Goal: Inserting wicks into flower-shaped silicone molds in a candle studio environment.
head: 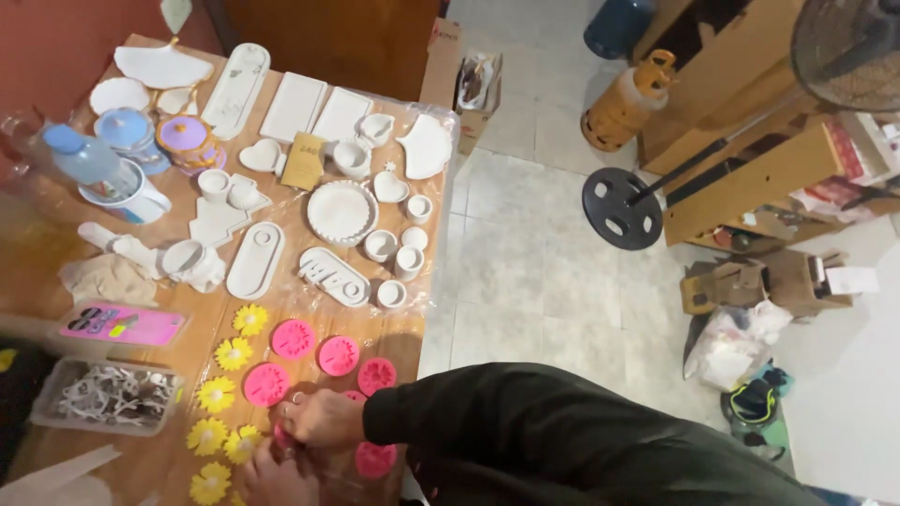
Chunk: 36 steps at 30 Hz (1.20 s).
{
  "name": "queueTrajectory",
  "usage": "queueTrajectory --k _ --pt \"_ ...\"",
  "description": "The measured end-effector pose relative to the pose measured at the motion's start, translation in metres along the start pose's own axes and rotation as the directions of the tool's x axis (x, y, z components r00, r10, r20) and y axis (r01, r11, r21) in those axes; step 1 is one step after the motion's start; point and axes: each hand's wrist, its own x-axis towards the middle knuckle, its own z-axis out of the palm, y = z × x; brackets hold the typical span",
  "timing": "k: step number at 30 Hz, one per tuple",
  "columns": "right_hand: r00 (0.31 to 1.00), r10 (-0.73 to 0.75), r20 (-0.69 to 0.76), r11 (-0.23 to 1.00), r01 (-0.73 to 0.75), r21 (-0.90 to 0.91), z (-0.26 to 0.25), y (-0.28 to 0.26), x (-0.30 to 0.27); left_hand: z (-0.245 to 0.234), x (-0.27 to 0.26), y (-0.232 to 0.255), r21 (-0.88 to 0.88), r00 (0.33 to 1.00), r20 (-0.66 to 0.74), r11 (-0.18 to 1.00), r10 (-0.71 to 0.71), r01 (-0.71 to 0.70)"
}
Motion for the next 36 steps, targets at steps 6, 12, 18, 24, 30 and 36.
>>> queueTrajectory --k 6,12,18,24,30,36 --pt "0.999 -0.022 -0.032 0.991 0.026 0.133 -0.031 -0.006 0.01 -0.025 0.008 0.008 0.025 0.996 0.084 0.999 0.02 -0.023" --pt "0.966 -0.15 0.21 0.988 0.153 0.002 0.052 0.033 0.01 -0.014 0.007 -0.001 0.041 0.989 0.142 0.999 0.028 -0.034" --pt "0.914 -0.274 0.3 0.955 0.222 0.198 0.068 0.047 0.025 -0.025 0.012 0.0 -0.002 0.995 0.098 1.0 0.021 -0.021" --pt "0.791 -0.481 0.377 0.875 0.409 0.259 0.121 0.065 0.029 -0.069 0.027 0.026 0.003 0.994 0.108 0.999 0.034 -0.034" --pt "0.615 -0.783 0.094 0.62 0.756 0.21 0.109 0.088 0.029 -0.052 0.025 0.015 -0.17 0.984 0.157 0.984 0.082 -0.055" --pt "0.648 -0.735 0.197 0.678 0.708 0.198 0.045 0.066 0.048 -0.065 0.028 0.03 -0.243 0.998 0.065 0.97 0.021 -0.005"
